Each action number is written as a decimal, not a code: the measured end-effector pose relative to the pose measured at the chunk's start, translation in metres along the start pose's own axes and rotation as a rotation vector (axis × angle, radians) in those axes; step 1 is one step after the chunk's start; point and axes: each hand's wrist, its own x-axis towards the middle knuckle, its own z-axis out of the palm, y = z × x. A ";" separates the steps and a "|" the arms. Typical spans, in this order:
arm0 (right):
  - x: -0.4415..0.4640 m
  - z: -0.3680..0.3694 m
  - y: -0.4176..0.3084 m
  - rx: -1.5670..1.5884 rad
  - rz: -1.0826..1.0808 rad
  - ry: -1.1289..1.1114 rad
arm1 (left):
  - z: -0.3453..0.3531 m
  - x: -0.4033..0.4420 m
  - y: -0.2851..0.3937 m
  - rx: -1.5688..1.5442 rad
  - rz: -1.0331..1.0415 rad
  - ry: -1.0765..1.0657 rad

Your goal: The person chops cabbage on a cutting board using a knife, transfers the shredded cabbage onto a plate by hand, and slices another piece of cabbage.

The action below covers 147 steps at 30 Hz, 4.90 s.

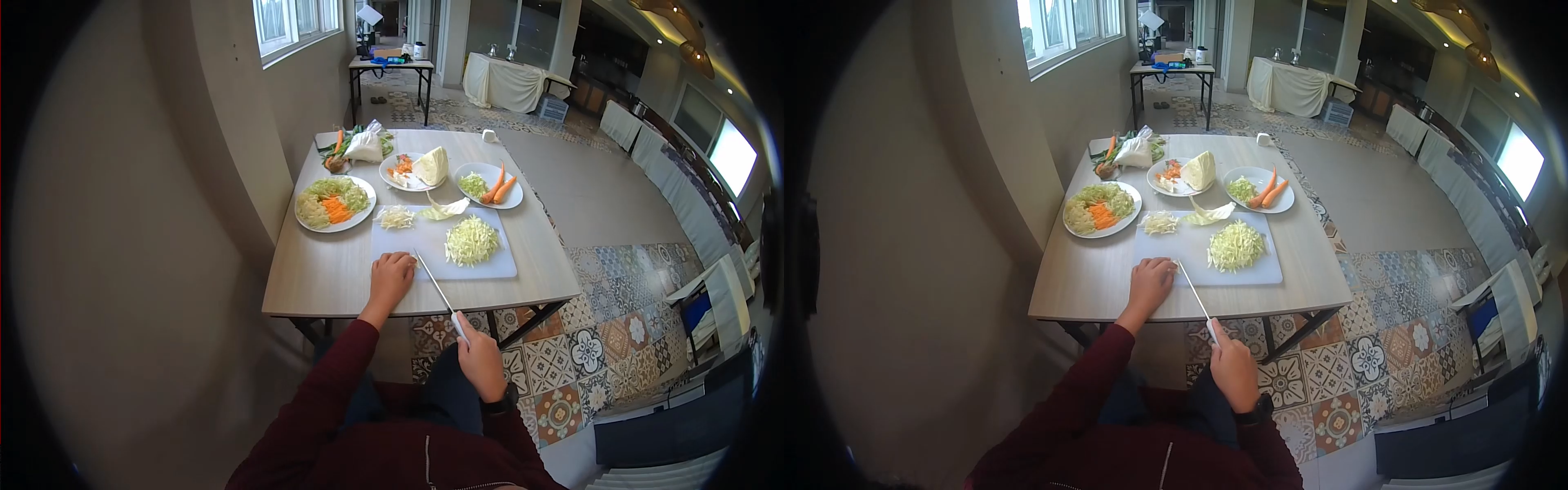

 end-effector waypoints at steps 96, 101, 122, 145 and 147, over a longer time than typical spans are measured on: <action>-0.001 0.001 0.001 -0.187 0.015 0.031 | 0.000 -0.002 0.005 0.136 0.149 -0.106; -0.003 -0.005 0.002 -0.121 0.046 0.014 | 0.000 -0.003 0.006 0.067 0.031 0.014; 0.003 -0.009 0.000 0.195 -0.001 0.070 | -0.003 -0.001 0.004 0.049 0.126 0.056; -0.006 0.006 0.009 -0.066 -0.056 0.029 | 0.000 -0.001 0.001 0.101 0.093 0.022; -0.008 0.002 0.005 -0.034 -0.031 0.007 | 0.000 0.000 0.002 0.079 0.096 0.057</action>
